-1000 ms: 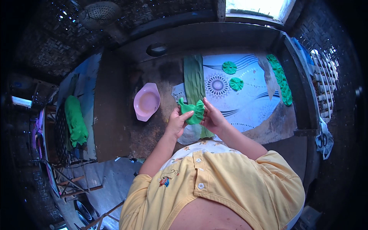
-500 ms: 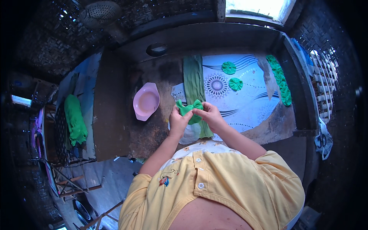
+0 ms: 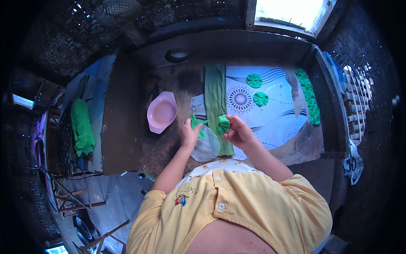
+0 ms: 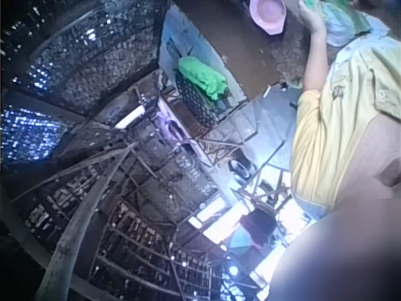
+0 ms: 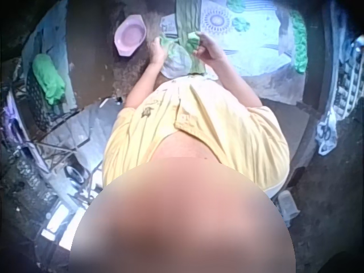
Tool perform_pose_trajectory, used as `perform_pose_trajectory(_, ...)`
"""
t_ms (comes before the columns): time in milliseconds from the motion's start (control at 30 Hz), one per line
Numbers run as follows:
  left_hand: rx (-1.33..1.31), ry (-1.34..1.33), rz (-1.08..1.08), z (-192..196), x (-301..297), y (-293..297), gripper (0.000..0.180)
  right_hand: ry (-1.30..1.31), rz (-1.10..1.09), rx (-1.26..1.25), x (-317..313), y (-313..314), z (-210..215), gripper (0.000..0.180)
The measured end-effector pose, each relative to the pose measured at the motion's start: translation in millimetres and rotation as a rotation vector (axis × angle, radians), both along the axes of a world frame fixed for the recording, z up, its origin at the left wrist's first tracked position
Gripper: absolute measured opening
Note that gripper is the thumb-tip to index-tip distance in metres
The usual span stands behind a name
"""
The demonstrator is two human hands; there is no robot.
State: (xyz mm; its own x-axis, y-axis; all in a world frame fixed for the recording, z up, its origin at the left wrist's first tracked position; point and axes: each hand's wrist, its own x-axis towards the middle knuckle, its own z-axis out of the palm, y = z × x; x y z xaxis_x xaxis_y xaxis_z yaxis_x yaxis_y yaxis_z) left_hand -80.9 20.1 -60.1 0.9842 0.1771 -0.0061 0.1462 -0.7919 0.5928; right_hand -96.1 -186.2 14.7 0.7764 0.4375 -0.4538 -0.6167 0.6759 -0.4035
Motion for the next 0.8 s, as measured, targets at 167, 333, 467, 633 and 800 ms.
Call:
perform_pose_trajectory(167, -0.195, -0.142, -0.144, 20, -12, -14, 0.049, -0.146, -0.115, -0.245, 3, 1, 2, 0.02)
perform_pose_trajectory(333, -1.342, 0.63, 0.078, 54, -27, -41, 0.049, -0.198, -0.213, -0.152, 1, 14, -4, 0.022)
perform_pose_trajectory(467, -1.739, 0.476, 0.219, 58, -23, -48, 0.032, -0.252, -0.258, -0.176, -4, 24, -12, 0.023)
perform_pose_trajectory(633, -1.812, 0.339, 0.321, 50, -20, -47, 0.017, -0.509, -0.282, -0.433, -11, 30, -22, 0.022)
perform_pose_trajectory(800, -1.872, 0.312, 0.315, 58, -22, -44, 0.013, -0.772, -0.286, -0.818, -12, 22, -21, 0.019)
